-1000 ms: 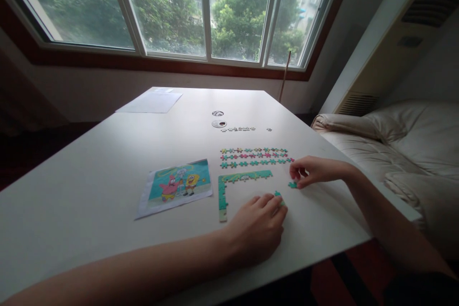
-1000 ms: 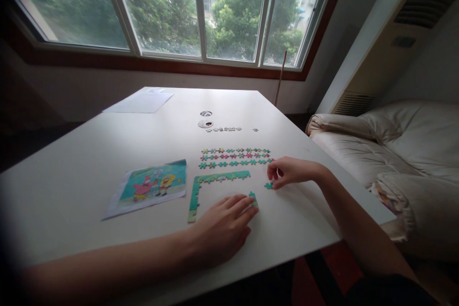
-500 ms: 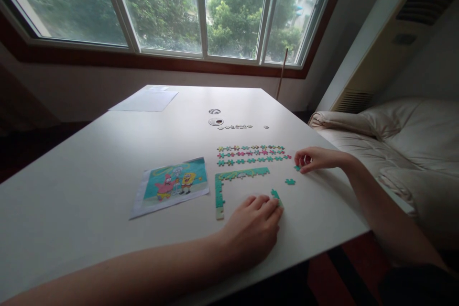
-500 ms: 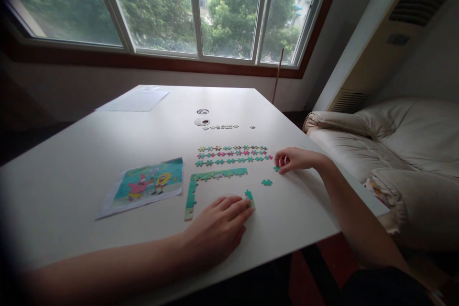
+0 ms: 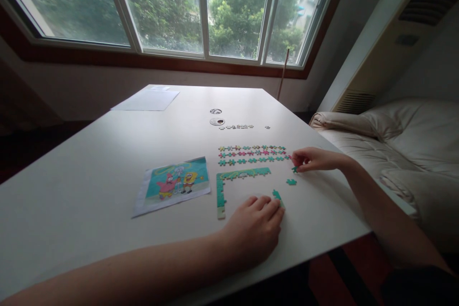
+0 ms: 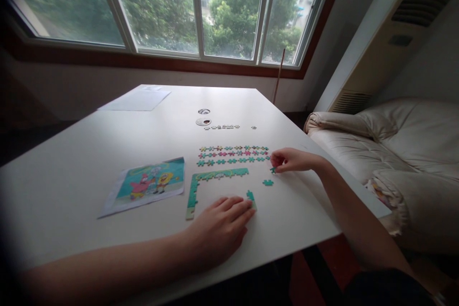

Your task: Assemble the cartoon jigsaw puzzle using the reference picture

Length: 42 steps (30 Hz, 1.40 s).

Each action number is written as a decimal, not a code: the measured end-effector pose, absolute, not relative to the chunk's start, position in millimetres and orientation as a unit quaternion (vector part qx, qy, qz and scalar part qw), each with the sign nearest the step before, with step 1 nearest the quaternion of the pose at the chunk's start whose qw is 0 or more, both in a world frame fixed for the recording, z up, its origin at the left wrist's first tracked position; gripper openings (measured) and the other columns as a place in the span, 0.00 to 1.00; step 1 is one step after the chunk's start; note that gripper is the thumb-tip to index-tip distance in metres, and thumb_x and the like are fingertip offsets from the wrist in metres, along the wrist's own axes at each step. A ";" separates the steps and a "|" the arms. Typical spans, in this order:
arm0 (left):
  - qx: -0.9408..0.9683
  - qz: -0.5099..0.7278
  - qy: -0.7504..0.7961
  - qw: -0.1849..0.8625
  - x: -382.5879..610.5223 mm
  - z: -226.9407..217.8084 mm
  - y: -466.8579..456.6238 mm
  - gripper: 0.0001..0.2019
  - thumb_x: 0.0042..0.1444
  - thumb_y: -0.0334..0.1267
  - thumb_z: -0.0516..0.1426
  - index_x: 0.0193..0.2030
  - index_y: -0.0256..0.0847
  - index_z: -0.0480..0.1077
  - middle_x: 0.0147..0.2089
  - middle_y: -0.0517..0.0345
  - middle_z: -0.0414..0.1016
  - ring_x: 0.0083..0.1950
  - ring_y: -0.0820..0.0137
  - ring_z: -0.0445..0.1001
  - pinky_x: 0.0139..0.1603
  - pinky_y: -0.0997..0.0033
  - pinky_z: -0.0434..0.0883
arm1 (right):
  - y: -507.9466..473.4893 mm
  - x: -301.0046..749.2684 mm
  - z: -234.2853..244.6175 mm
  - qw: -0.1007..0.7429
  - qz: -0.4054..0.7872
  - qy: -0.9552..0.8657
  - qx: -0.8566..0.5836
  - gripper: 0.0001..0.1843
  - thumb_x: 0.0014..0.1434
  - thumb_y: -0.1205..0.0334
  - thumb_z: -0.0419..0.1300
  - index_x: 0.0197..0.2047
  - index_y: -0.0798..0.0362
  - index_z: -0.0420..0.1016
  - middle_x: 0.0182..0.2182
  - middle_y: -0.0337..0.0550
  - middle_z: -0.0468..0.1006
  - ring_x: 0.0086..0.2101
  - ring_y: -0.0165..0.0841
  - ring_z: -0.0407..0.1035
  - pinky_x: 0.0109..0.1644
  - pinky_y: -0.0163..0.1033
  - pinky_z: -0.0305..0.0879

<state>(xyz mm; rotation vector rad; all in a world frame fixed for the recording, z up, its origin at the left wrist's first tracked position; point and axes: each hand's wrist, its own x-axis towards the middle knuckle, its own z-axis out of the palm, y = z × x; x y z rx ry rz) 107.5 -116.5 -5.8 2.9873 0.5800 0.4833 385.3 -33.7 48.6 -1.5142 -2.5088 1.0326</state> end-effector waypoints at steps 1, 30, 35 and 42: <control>0.969 0.156 0.188 0.030 107.4 -5.4 -116.5 0.16 0.59 0.34 0.48 0.53 0.35 0.63 0.53 0.49 0.67 0.51 0.60 0.65 0.50 0.59 0.64 | -34.1 383.3 48.2 0.032 0.338 -0.808 -0.482 0.13 0.52 0.54 0.57 0.31 0.57 0.66 0.25 0.36 0.64 0.26 0.26 0.57 0.30 0.32 0.55; 0.968 0.151 0.198 0.018 106.9 -7.6 -118.0 0.15 0.60 0.35 0.47 0.53 0.36 0.62 0.54 0.50 0.67 0.51 0.61 0.65 0.50 0.60 0.63 | -53.5 333.1 39.8 0.032 0.282 -0.880 -0.380 0.14 0.52 0.53 0.59 0.38 0.54 0.72 0.34 0.43 0.73 0.33 0.30 0.64 0.36 0.34 0.60; 0.969 0.147 0.197 0.011 106.9 -6.3 -117.9 0.15 0.59 0.35 0.48 0.53 0.36 0.62 0.53 0.50 0.68 0.52 0.62 0.65 0.50 0.61 0.63 | -54.2 330.9 38.8 0.049 0.267 -0.870 -0.412 0.11 0.50 0.55 0.60 0.32 0.54 0.70 0.29 0.39 0.72 0.30 0.28 0.61 0.34 0.33 0.57; 0.968 0.150 0.199 0.002 107.2 -4.9 -117.5 0.14 0.59 0.35 0.49 0.52 0.36 0.62 0.52 0.49 0.68 0.51 0.62 0.65 0.49 0.62 0.63 | -54.9 321.6 35.1 0.109 0.335 -0.832 -0.429 0.12 0.52 0.54 0.59 0.31 0.56 0.71 0.26 0.38 0.72 0.26 0.26 0.60 0.29 0.31 0.57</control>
